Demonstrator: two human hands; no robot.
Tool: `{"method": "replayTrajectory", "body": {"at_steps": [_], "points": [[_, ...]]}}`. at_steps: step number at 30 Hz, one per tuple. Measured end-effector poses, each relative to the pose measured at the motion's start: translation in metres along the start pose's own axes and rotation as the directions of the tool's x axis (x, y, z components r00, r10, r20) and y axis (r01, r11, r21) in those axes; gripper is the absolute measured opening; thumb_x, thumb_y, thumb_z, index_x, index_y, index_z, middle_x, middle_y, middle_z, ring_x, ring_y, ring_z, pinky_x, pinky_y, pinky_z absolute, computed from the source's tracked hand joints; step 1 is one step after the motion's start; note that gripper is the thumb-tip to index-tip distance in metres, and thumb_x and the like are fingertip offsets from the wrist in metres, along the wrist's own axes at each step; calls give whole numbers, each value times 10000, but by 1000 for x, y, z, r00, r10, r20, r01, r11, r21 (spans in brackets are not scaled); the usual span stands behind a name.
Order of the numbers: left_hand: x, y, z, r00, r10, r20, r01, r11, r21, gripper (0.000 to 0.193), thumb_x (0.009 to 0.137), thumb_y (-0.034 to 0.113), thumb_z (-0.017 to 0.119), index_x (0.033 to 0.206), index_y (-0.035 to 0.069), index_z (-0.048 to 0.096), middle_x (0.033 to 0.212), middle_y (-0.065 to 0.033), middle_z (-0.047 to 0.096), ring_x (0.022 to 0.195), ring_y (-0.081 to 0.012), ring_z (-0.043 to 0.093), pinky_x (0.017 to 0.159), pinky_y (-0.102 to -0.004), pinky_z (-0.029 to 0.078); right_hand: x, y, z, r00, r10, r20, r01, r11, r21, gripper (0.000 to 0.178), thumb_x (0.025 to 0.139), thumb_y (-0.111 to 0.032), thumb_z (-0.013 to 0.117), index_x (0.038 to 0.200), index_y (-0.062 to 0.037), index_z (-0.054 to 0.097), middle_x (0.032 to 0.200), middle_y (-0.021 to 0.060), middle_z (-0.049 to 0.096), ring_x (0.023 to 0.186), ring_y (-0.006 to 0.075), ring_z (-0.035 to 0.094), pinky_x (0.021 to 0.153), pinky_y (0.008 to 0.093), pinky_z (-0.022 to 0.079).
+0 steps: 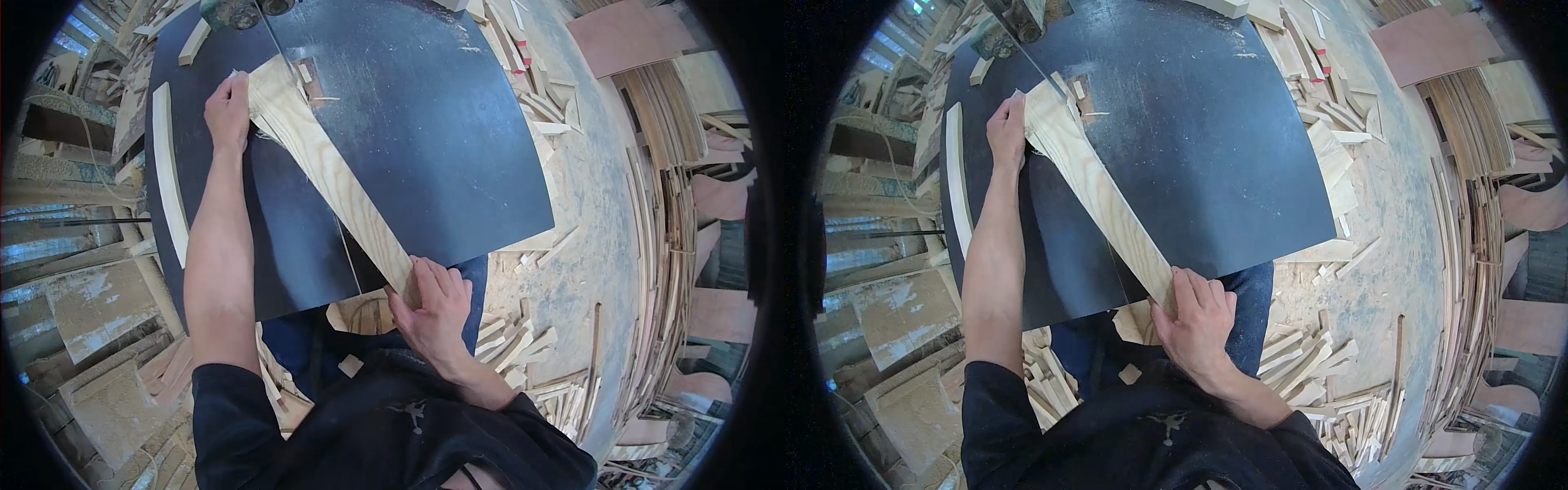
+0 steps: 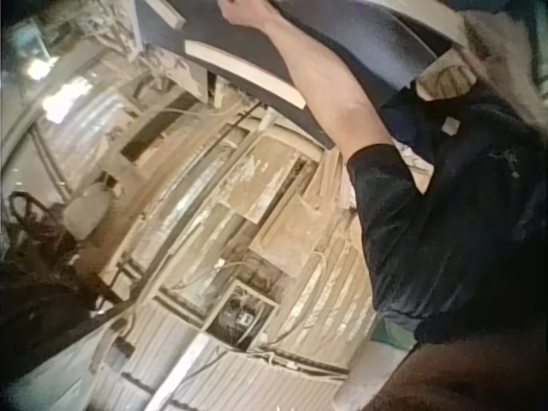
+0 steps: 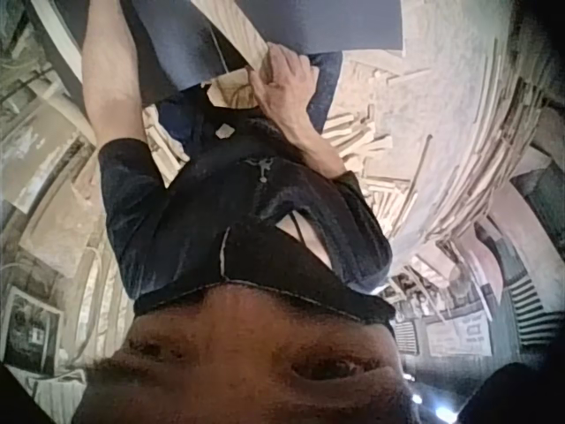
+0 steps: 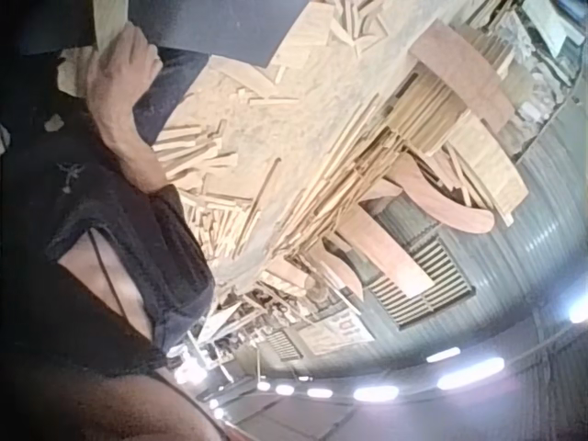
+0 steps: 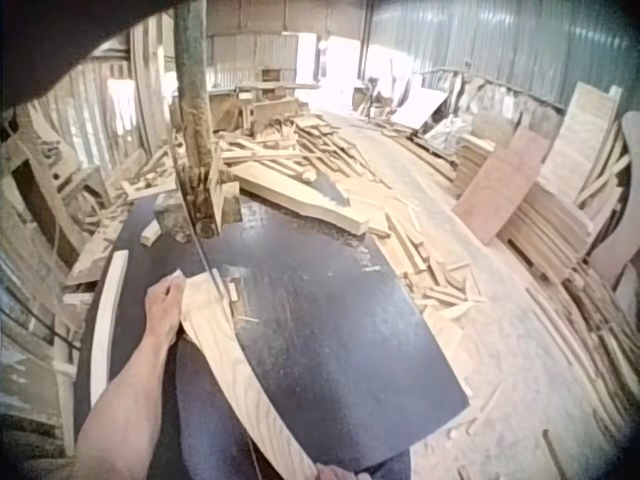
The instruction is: Cutting and shaping wooden pieces using a stationary bandsaw in a workshop.
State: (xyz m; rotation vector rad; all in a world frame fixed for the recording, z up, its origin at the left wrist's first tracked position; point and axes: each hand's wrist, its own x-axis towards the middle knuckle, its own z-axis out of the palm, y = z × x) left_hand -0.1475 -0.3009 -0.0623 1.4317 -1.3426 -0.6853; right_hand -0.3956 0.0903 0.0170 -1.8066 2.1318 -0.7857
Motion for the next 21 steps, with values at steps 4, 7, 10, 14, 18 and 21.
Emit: {"method": "replayTrajectory", "body": {"at_steps": [4, 7, 10, 14, 18, 21], "points": [[-5, 7, 7, 1000, -12, -26, 11, 999, -30, 385, 1010, 370, 718, 1156, 21, 794, 1011, -91, 792, 953, -160, 693, 915, -320, 517, 0, 2, 1, 1000, 10, 1, -10, 1000, -10, 601, 745, -223, 887, 1280, -33, 692, 1181, 84, 712, 966, 266, 615, 811, 401, 413], [4, -4, 1, 999, 11, -32, -10, 1000, 29, 380, 1006, 357, 728, 1160, 15, 793, 1024, -83, 794, 966, -148, 687, 917, -318, 519, -2, -1, 1, 1000, 13, 12, -13, 1000, -3, 617, 743, -224, 889, 1293, -32, 685, 1189, 83, 708, 976, 264, 618, 815, 404, 416], [10, -10, -3, 1000, -3, 16, 3, 1000, -27, 379, 1003, 358, 733, 1161, 18, 794, 1010, -65, 791, 955, -133, 681, 912, -314, 519, -4, -4, 2, 1000, -26, -4, 26, 1000, -4, 619, 723, -196, 902, 1280, -35, 687, 1176, 82, 717, 945, 265, 627, 803, 392, 426], [8, -5, 2, 999, -3, 34, 3, 1000, -25, 384, 1002, 363, 736, 1162, 19, 794, 982, -53, 782, 940, -121, 673, 902, -306, 517, -5, -8, 3, 1000, -26, 12, 25, 999, 40, 631, 731, -202, 904, 1295, -24, 683, 1200, 99, 719, 959, 273, 645, 815, 393, 441], [8, -2, 2, 1000, 7, 19, -6, 998, -59, 376, 1002, 367, 738, 1140, 23, 799, 958, -49, 774, 920, -118, 664, 888, -300, 512, -5, -13, 8, 1000, -15, 25, 13, 998, 64, 644, 732, -206, 906, 1300, -7, 680, 1212, 123, 719, 974, 284, 656, 823, 395, 447], [9, 0, 3, 1000, 2, 26, -1, 999, -43, 376, 1003, 373, 741, 1132, 25, 803, 964, -53, 777, 918, -122, 666, 888, -304, 513, -5, -14, 9, 1000, -17, 3, 17, 998, 62, 653, 724, -200, 905, 1304, 0, 680, 1220, 130, 719, 986, 288, 663, 826, 394, 449]]}}
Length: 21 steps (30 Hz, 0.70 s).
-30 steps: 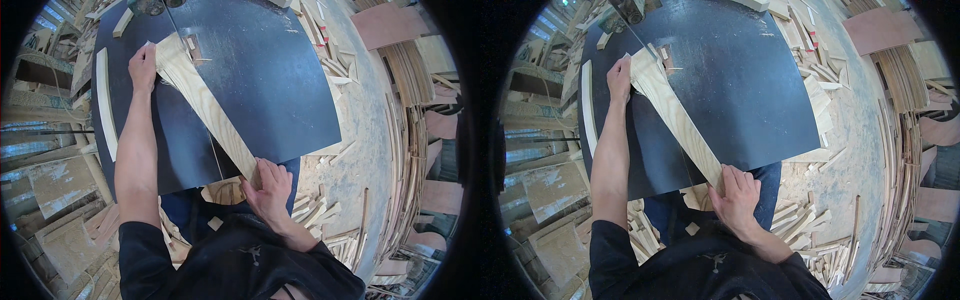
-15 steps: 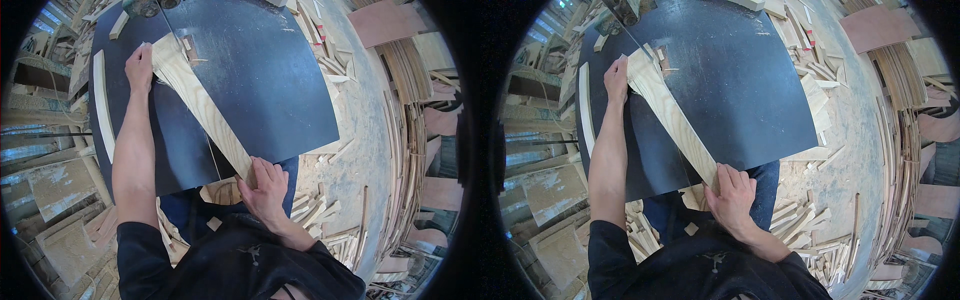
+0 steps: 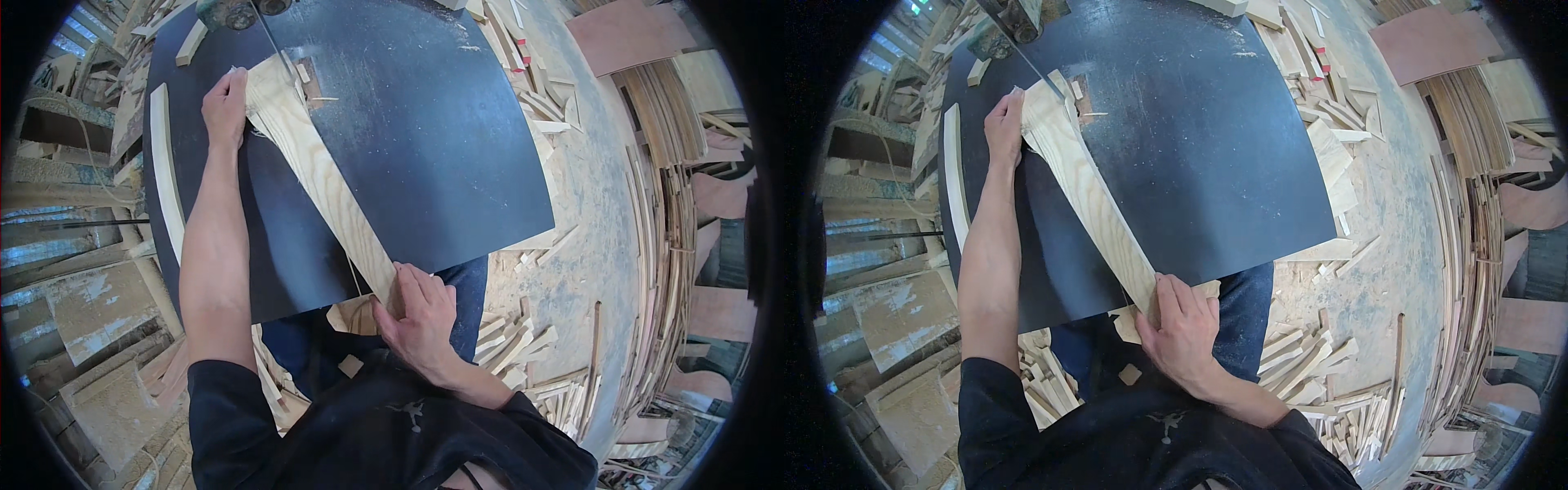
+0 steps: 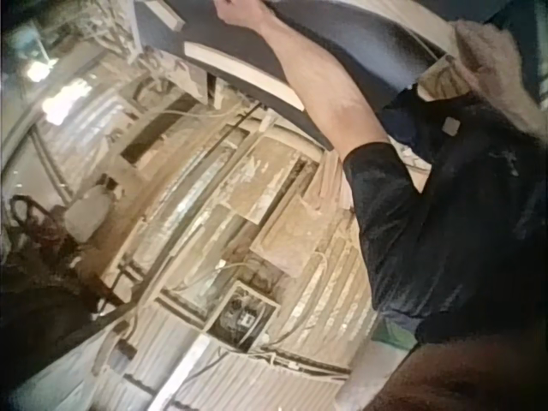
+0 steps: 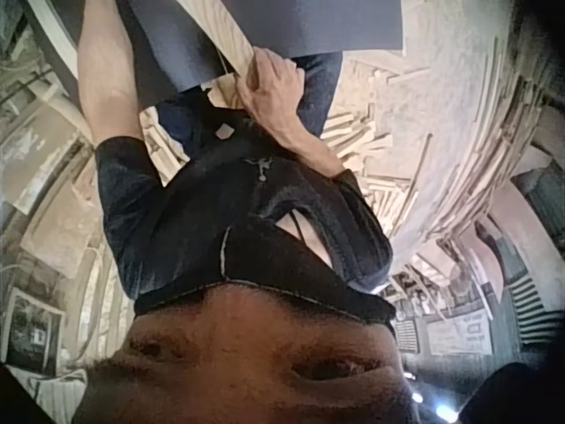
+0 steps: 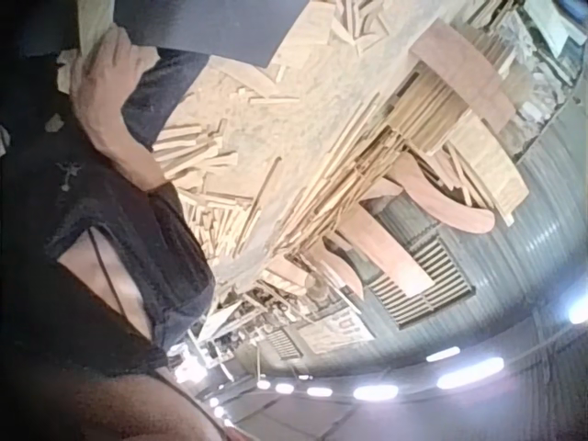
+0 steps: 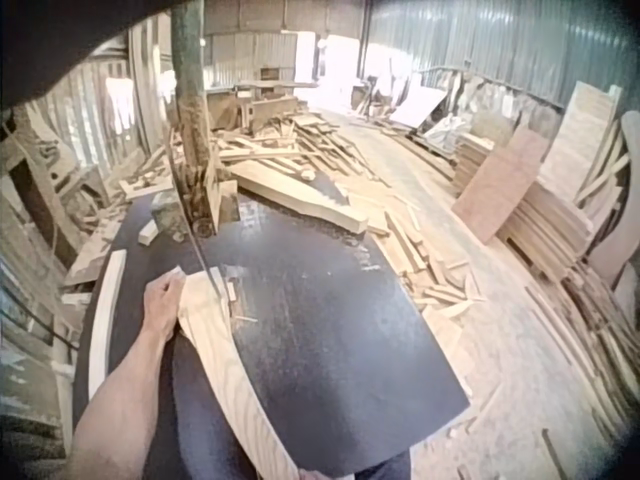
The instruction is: Cutting and shaping wooden pieces using a stationary bandsaw in a workshop.
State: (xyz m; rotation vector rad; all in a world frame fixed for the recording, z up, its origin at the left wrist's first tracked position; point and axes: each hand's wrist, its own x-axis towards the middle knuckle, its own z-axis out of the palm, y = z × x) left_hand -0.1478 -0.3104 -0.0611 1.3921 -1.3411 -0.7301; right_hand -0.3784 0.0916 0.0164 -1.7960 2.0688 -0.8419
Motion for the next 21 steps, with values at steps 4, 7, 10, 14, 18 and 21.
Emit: {"method": "replayTrajectory", "body": {"at_steps": [4, 7, 10, 14, 18, 21], "points": [[-1, 1, 0, 1000, 4, -12, -4, 1000, 15, 387, 1000, 383, 747, 1138, 27, 806, 979, -58, 783, 925, -127, 674, 898, -307, 517, 0, -1, -1, 1000, -1, 7, 1, 1000, 1, 663, 717, -194, 903, 1310, -1, 679, 1223, 129, 720, 987, 287, 662, 825, 396, 449], [0, 0, 1, 999, 18, -36, -18, 1000, -17, 387, 998, 385, 751, 1141, 31, 808, 989, -60, 787, 936, -126, 679, 906, -305, 517, 0, -1, 0, 1000, 3, 7, -4, 1000, 11, 671, 710, -191, 904, 1312, -1, 678, 1223, 128, 720, 982, 288, 660, 824, 398, 447], [-1, 1, 3, 1000, -20, -23, 20, 1000, -2, 386, 994, 383, 757, 1143, 31, 810, 997, -60, 792, 945, -126, 684, 913, -304, 517, 1, 1, 1, 1000, -4, -6, 4, 1000, -3, 641, 750, -225, 881, 1318, -20, 666, 1210, 98, 702, 969, 265, 667, 811, 398, 422], [2, -3, 1, 999, 14, -40, -14, 1000, -9, 384, 992, 376, 761, 1141, 26, 811, 996, -58, 794, 946, -123, 684, 910, -304, 519, 1, 0, 1, 1000, -3, 1, 3, 1000, 4, 647, 745, -225, 883, 1321, -27, 667, 1208, 92, 701, 963, 261, 662, 811, 397, 421], [1, -3, 1, 999, -9, -31, 9, 1000, -11, 361, 992, 346, 762, 1115, 9, 807, 942, -41, 773, 908, -108, 660, 874, -298, 517, -1, 3, 1, 1000, -2, 1, 2, 1000, -4, 659, 739, -225, 881, 1331, -30, 666, 1203, 83, 700, 969, 258, 651, 818, 399, 421], [3, -7, -6, 1000, -6, 10, 6, 1000, -15, 328, 993, 312, 749, 1036, -11, 790, 850, -17, 718, 831, -93, 607, 798, -293, 498, -5, 5, -4, 1000, -11, 10, 11, 1000, -8, 656, 719, -199, 893, 1313, -22, 679, 1228, 112, 712, 967, 279, 647, 832, 403, 438]]}}
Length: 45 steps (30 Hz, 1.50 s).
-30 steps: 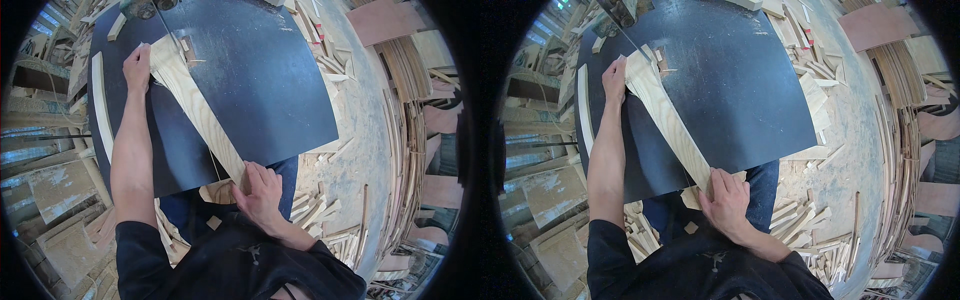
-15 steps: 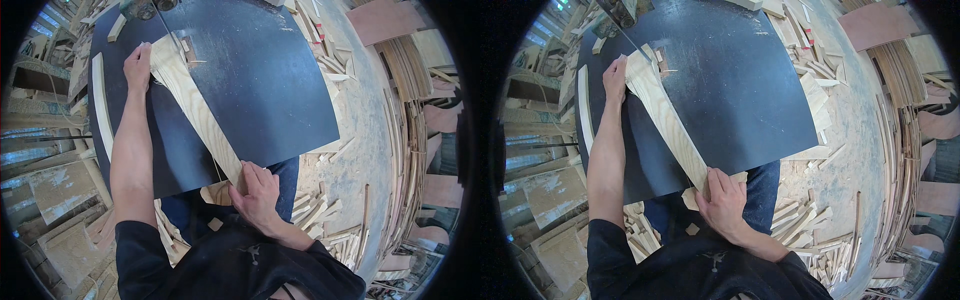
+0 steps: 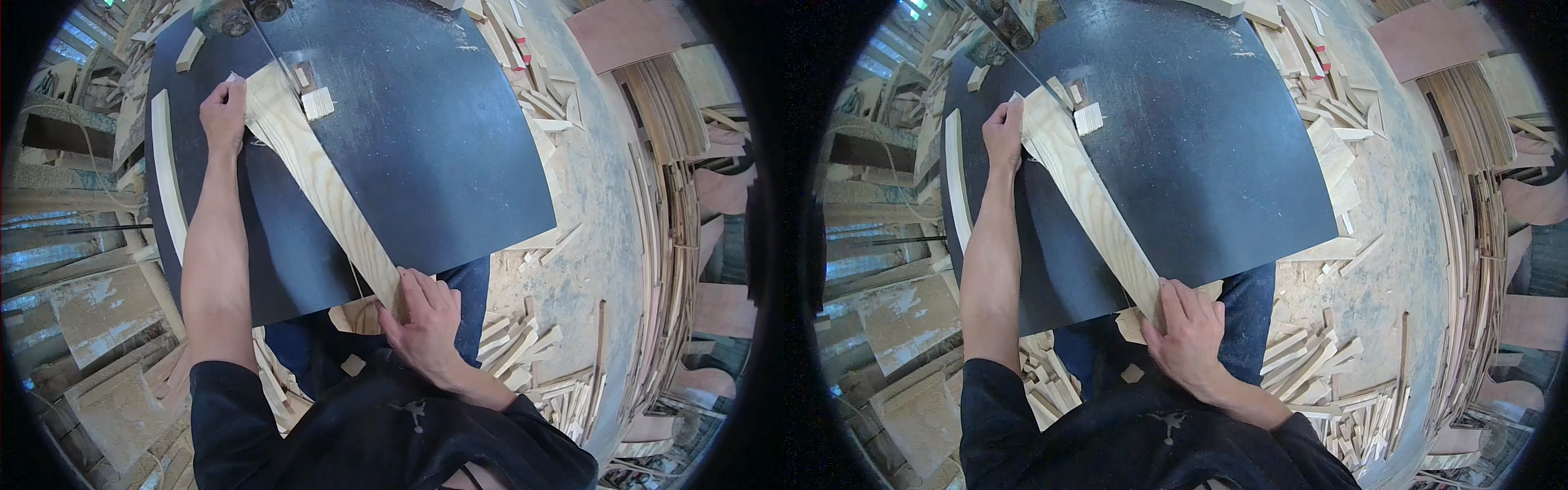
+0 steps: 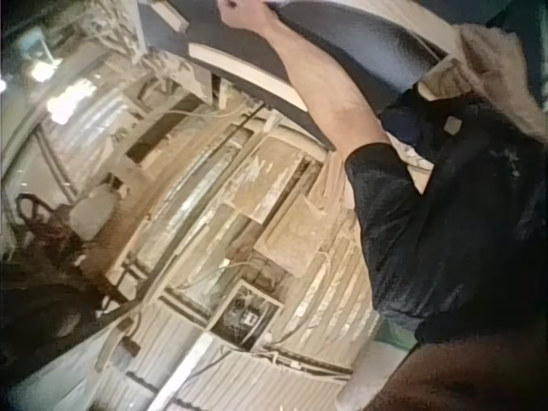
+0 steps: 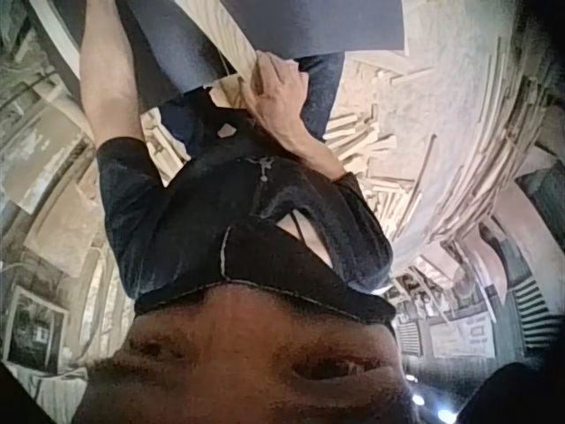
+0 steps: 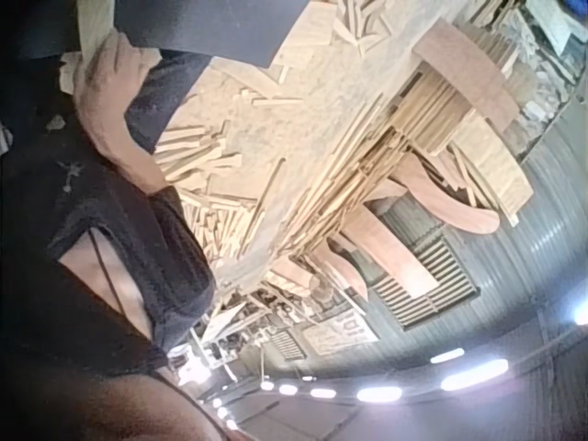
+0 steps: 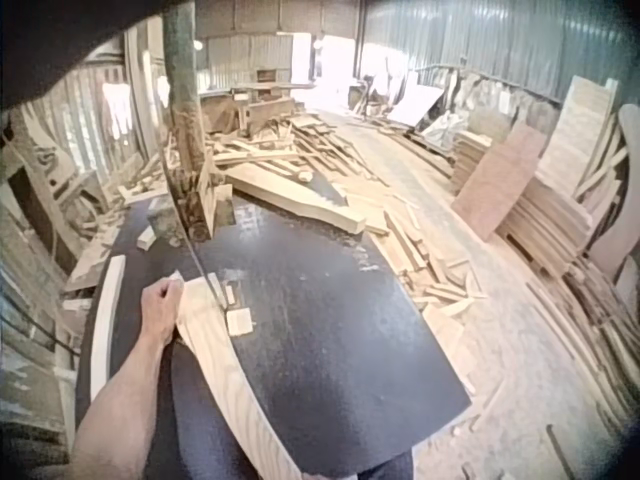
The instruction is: Cutting and shaping wooden pieces using a stationary bandsaw in a workshop.
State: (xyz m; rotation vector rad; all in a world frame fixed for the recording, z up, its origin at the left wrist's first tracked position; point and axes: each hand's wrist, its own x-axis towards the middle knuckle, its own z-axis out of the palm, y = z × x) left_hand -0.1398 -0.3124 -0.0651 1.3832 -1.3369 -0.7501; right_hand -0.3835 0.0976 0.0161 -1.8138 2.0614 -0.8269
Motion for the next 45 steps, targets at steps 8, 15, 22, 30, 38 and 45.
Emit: {"method": "replayTrajectory", "body": {"at_steps": [8, 15, 22, 30, 38, 45], "points": [[-38, 6, -21, 992, 121, -36, -114, 982, 149, 340, 1025, 299, 675, 1036, -31, 754, 838, -89, 726, 811, -169, 625, 799, -353, 517, -11, 16, -15, 997, -56, 49, 57, 998, -19, 652, 721, -215, 884, 1312, -39, 675, 1234, 111, 707, 1016, 276, 663, 860, 410, 446], [-172, 49, -60, 998, 31, -57, -29, 999, 42, 493, 1078, 307, 649, 1471, 15, 583, 1400, -168, 680, 1244, -218, 642, 1079, -357, 484, -83, 18, -40, 933, -95, 348, 57, 991, 118, 768, 732, -308, 873, 1361, -17, 542, 1221, 172, 651, 1081, 371, 640, 900, 468, 454], [-468, 135, -84, 977, -99, 189, 119, 988, -102, 688, 910, 82, 757, 1506, -39, 435, 1187, -92, 603, 1023, -146, 611, 873, -283, 524, -123, -1, -18, 892, -232, 387, -19, 839, 544, 924, 790, -320, 927, 1502, 15, 443, 1262, 221, 613, 1150, 366, 653, 934, 425, 552], [-486, 157, -132, 763, -452, 462, 423, 890, 171, 1017, 760, 60, 814, 1635, -1, 297, 1462, -221, 591, 1334, -303, 611, 1121, -405, 485, -71, 17, -25, 780, -429, 456, 96, 802, 589, 449, 906, -1, 697, 1351, -37, 649, 1007, 152, 738, 801, 316, 705, 755, 400, 582], [-441, 128, -164, 805, -297, 514, 231, 954, 190, 934, 732, 73, 735, 1610, 39, 421, 1384, -242, 644, 1285, -382, 630, 1099, -433, 484, 106, 40, 38, 956, -251, -152, 261, 964, 49, 908, 884, -300, 819, 1625, -46, 358, 1606, 226, 463, 1429, 407, 471, 1172, 499, 378], [-408, 142, -176, 866, -322, 384, 161, 904, 396, 742, 716, 120, 783, 1439, 28, 642, 1092, -193, 644, 1080, -365, 620, 992, -456, 512, 195, 46, 57, 972, -220, -78, 222, 975, 18, 1081, 837, -451, 863, 1681, -97, 288, 1699, 172, 389, 1520, 370, 408, 1192, 531, 337]]}}
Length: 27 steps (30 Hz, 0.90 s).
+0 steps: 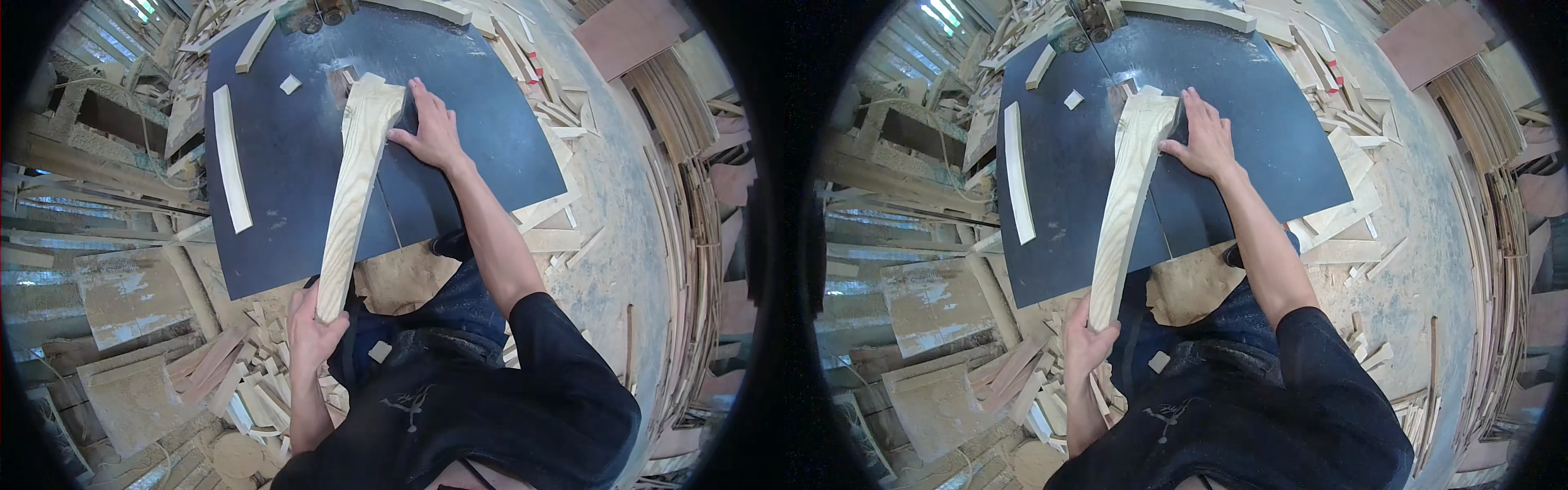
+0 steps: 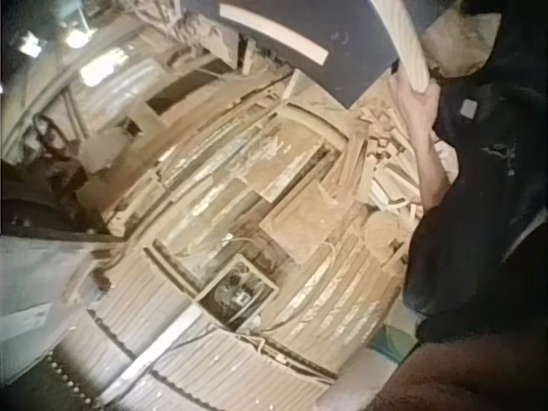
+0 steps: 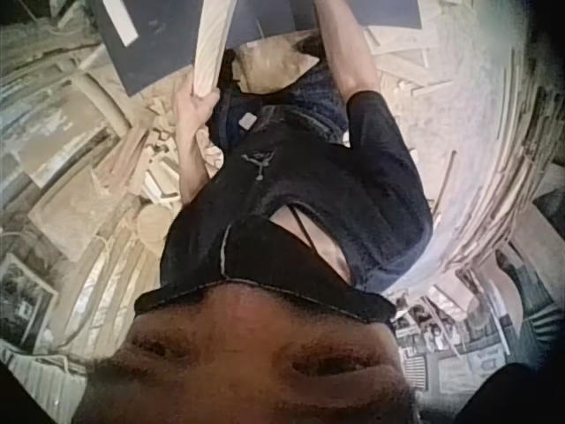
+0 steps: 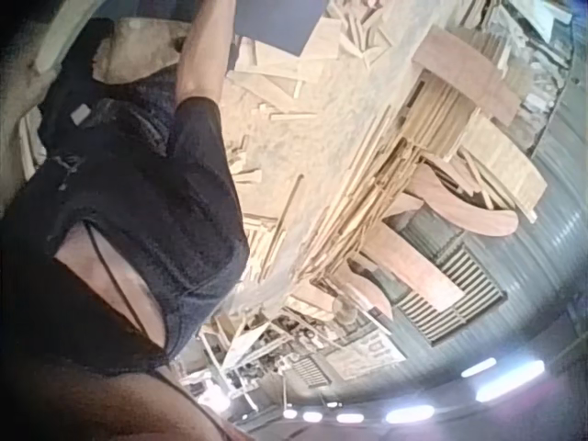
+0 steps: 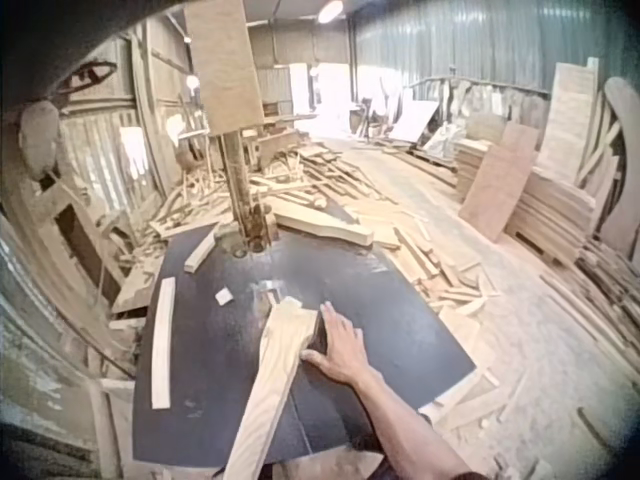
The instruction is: Cutting and shaping wooden pieces using a stationary bandsaw in a workshop.
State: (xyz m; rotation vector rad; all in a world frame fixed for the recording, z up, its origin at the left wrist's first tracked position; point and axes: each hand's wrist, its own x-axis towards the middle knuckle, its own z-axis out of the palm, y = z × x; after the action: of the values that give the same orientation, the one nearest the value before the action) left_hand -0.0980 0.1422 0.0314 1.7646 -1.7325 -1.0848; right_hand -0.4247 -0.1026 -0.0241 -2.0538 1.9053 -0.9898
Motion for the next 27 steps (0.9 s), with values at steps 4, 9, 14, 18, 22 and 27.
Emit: {"method": "replayTrajectory", "body": {"at_steps": [4, 9, 14, 18, 22, 27], "points": [[18, -1, -5, 988, 113, -106, -99, 987, 123, 683, 725, 132, 775, 1382, -11, 655, 1145, -204, 605, 1085, -385, 610, 996, -458, 500, 21, 14, 1, 998, 27, 53, -31, 996, 83, 943, 850, -398, 868, 1618, -94, 413, 1541, 135, 581, 1445, 338, 504, 1168, 503, 367], [35, 5, -1, 981, 166, -96, -153, 979, 134, 629, 724, 105, 769, 1326, -33, 653, 1175, -215, 614, 1109, -399, 617, 995, -468, 503, 38, 24, 5, 999, 42, 33, -45, 996, 76, 827, 875, -317, 859, 1577, -109, 474, 1454, 100, 653, 1401, 293, 546, 1134, 472, 388], [43, 13, 7, 980, 164, -108, -143, 973, 181, 595, 717, 88, 770, 1289, -32, 658, 1183, -215, 626, 1091, -410, 635, 982, -475, 517, 52, 29, 12, 1000, 20, 2, -20, 997, 75, 796, 898, -320, 835, 1583, -132, 477, 1453, 92, 652, 1403, 285, 539, 1130, 472, 365], [49, 13, 4, 982, 136, -133, -107, 973, 202, 570, 707, 94, 781, 1255, -20, 673, 1161, -205, 640, 1066, -407, 645, 969, -475, 526, 56, 33, 14, 1000, -6, 4, 6, 1000, 16, 779, 895, -353, 836, 1562, -127, 504, 1448, 92, 656, 1416, 293, 518, 1099, 471, 367], [56, 11, -4, 981, 122, -152, -89, 975, 204, 518, 700, 71, 735, 1210, -13, 697, 1113, -170, 639, 1029, -348, 656, 949, -405, 518, 61, 29, 12, 1000, -11, 26, 10, 1000, 20, 750, 899, -380, 829, 1544, -138, 531, 1439, 98, 658, 1407, 304, 512, 1100, 477, 366], [63, 6, -10, 977, 169, -128, -144, 972, 184, 586, 672, 88, 764, 1246, -5, 700, 1112, -186, 646, 1010, -382, 662, 912, -446, 534, 62, 32, 17, 1000, -30, 1, 30, 1000, -2, 741, 889, -394, 836, 1528, -149, 550, 1430, 86, 664, 1392, 306, 517, 1101, 475, 368]]}}
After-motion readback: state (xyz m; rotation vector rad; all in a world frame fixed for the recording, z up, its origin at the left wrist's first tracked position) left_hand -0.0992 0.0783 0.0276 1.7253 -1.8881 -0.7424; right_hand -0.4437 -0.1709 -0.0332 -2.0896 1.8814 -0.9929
